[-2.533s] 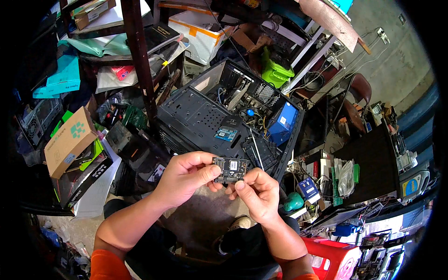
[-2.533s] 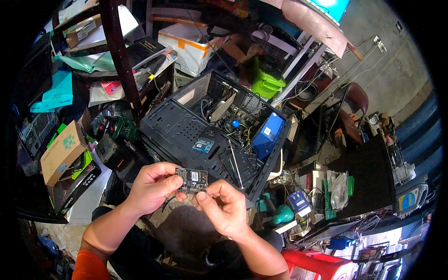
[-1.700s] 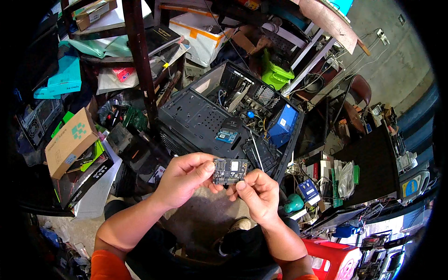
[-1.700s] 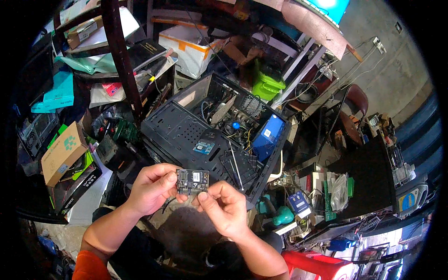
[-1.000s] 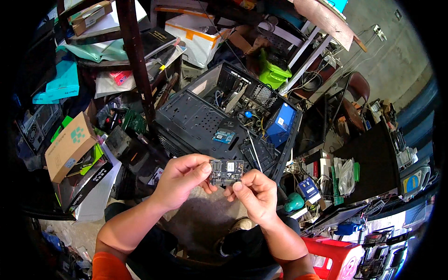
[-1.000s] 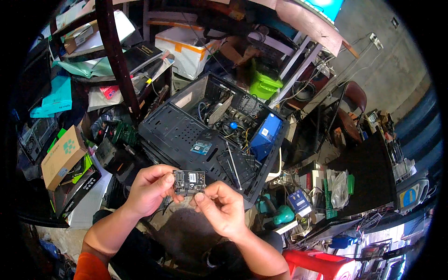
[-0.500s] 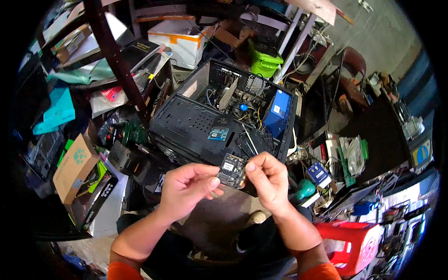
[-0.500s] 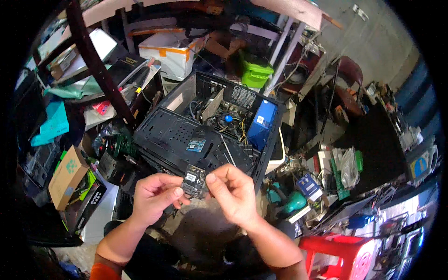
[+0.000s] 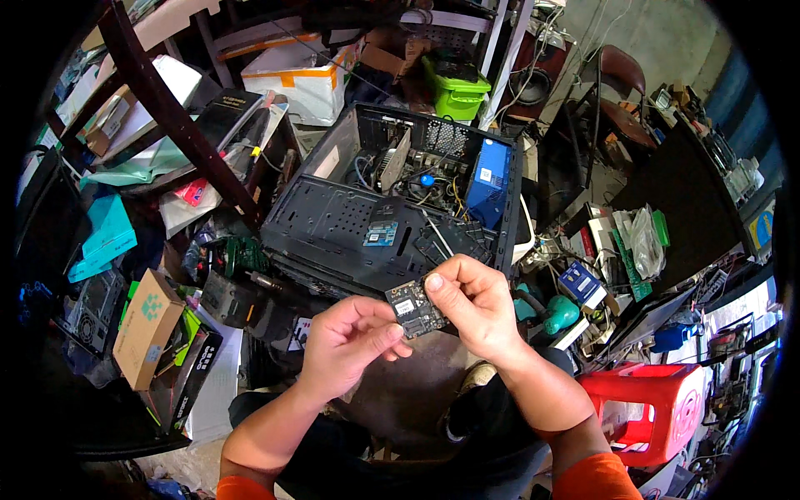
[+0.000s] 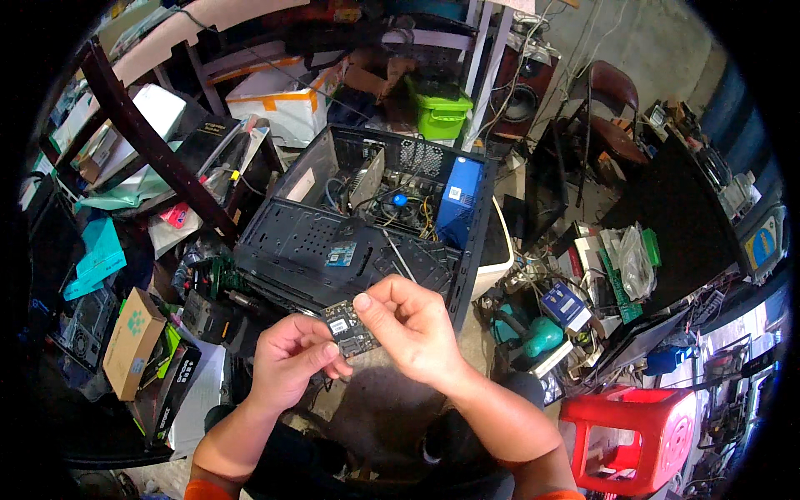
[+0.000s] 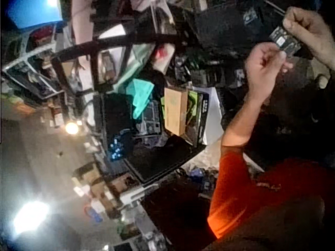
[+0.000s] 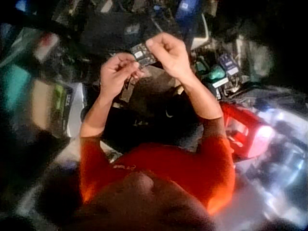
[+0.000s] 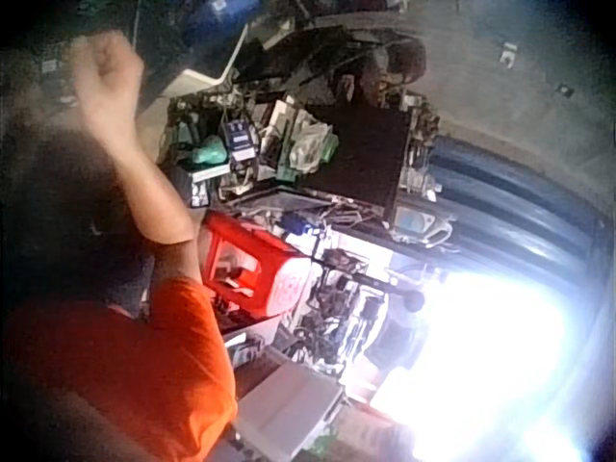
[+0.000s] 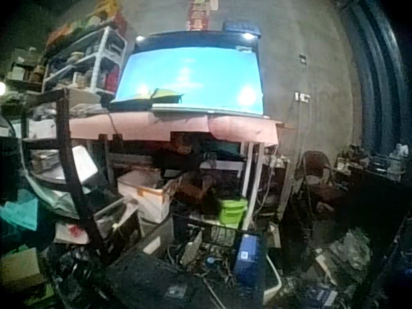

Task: The person holds a small circuit board, likely a wireless card, and inspects it closely. They then place the card into an open computer case, aligning it with a slot on the motherboard.

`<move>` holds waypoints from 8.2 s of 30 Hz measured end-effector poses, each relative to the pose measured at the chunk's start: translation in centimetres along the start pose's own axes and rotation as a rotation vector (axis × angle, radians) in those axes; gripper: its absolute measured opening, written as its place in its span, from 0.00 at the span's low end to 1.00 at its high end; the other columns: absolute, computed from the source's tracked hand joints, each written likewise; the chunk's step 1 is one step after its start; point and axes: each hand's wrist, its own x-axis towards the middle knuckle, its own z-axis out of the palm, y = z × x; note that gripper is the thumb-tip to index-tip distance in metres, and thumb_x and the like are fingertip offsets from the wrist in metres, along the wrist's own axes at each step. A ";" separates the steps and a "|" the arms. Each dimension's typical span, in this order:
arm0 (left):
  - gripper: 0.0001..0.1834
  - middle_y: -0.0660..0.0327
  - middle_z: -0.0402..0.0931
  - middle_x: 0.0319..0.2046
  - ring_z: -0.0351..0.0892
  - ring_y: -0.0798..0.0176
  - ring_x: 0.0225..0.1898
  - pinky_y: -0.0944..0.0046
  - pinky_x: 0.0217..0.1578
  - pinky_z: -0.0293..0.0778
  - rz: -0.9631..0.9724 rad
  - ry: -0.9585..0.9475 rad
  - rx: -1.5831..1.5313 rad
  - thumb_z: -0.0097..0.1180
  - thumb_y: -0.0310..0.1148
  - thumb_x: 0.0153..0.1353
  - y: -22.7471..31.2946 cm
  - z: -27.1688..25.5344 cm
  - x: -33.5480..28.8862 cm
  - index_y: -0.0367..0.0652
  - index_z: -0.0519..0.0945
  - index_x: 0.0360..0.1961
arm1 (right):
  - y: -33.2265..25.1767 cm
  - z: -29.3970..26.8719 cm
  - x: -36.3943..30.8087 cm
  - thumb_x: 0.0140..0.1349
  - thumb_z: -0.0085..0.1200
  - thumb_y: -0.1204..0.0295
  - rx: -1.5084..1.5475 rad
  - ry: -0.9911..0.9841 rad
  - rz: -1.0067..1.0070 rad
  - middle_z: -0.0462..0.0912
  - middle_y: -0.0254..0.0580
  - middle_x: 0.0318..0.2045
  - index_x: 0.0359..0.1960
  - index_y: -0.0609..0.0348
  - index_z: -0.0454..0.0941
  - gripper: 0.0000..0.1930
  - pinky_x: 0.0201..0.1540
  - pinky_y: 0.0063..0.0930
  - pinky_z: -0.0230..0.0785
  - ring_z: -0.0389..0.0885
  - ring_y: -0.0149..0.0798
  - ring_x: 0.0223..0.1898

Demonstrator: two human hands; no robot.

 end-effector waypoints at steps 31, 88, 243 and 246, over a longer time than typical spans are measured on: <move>0.15 0.58 0.77 0.31 0.80 0.67 0.29 0.72 0.29 0.76 0.077 -0.008 -0.052 0.54 0.21 0.58 0.0 -0.4 0.0 0.36 0.70 0.47 | 0.0 0.4 -0.2 0.64 0.50 0.73 -0.005 -0.014 -0.001 0.76 0.31 0.25 0.31 0.65 0.72 0.07 0.28 0.14 0.62 0.69 0.18 0.27; 0.15 0.62 0.75 0.30 0.77 0.72 0.29 0.73 0.32 0.75 0.104 0.055 0.033 0.51 0.20 0.58 0.9 -0.2 -0.2 0.32 0.70 0.48 | 0.6 0.4 0.0 0.66 0.47 0.67 -0.033 -0.044 0.028 0.74 0.30 0.21 0.30 0.63 0.72 0.11 0.25 0.15 0.62 0.68 0.21 0.22; 0.09 0.56 0.79 0.30 0.78 0.70 0.26 0.72 0.29 0.75 0.027 -0.034 0.007 0.48 0.31 0.64 1.0 -0.9 0.4 0.35 0.73 0.41 | -0.1 -0.7 0.2 0.62 0.53 0.68 -0.021 -0.098 0.080 0.78 0.34 0.22 0.32 0.62 0.75 0.09 0.26 0.15 0.63 0.71 0.22 0.22; 0.09 0.56 0.79 0.30 0.77 0.70 0.26 0.72 0.30 0.75 0.030 -0.047 0.013 0.48 0.31 0.64 1.0 -0.9 0.4 0.35 0.73 0.41 | -0.2 -0.7 0.2 0.62 0.52 0.68 -0.018 -0.100 0.076 0.78 0.34 0.22 0.32 0.63 0.75 0.09 0.26 0.15 0.63 0.71 0.22 0.22</move>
